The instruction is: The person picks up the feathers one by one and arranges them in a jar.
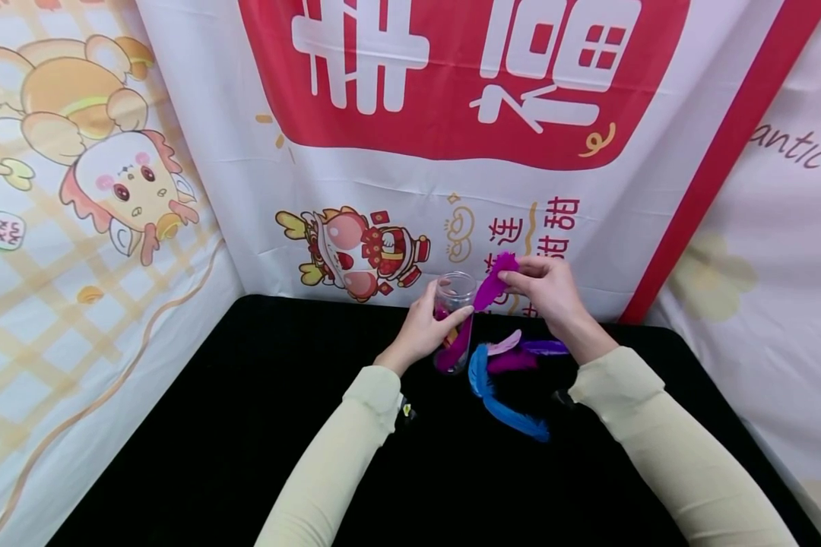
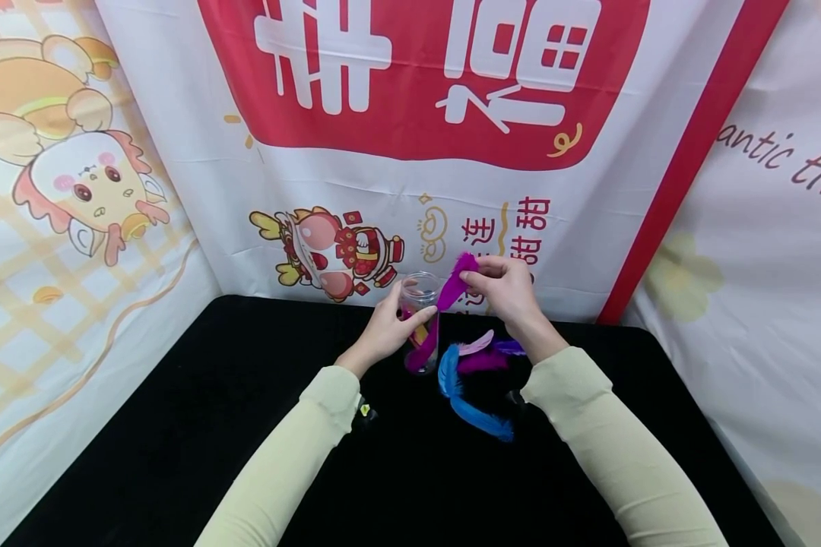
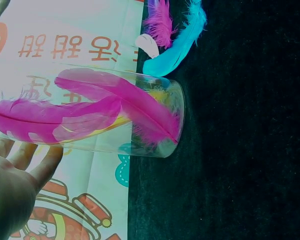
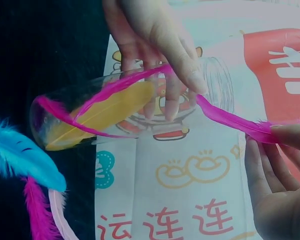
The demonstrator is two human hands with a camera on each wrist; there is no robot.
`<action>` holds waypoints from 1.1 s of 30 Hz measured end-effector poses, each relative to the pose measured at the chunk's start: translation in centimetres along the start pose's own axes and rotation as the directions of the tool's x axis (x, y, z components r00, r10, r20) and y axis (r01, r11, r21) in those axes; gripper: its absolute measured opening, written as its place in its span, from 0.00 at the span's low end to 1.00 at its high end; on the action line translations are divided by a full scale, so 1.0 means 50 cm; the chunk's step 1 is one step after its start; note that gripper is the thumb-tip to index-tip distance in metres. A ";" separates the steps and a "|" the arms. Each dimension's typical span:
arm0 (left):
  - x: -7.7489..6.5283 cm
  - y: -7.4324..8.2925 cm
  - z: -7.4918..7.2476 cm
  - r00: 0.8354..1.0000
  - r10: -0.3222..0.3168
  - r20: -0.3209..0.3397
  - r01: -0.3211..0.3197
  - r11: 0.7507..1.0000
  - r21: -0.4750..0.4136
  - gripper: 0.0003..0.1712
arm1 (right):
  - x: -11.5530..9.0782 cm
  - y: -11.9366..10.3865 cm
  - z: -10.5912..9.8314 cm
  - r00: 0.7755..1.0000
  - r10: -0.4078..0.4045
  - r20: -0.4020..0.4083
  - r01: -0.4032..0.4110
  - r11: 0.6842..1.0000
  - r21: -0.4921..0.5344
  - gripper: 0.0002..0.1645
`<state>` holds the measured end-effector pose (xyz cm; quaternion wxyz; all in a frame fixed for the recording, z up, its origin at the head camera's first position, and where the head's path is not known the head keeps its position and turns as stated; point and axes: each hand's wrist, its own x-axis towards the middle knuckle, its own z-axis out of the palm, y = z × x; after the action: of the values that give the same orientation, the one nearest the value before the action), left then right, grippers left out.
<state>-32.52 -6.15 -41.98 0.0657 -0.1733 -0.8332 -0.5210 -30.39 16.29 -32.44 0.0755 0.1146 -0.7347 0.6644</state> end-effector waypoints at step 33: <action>0.001 -0.002 0.000 1.000 -0.008 0.007 0.008 1.000 -0.022 0.46 | 0.017 -0.042 0.031 0.998 -0.052 -0.042 0.050 0.997 -0.066 0.19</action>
<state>-32.60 -6.19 -42.04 0.0590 -0.1724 -0.8284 -0.5297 -30.56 14.53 -30.38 0.1122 0.1163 -0.7509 0.6404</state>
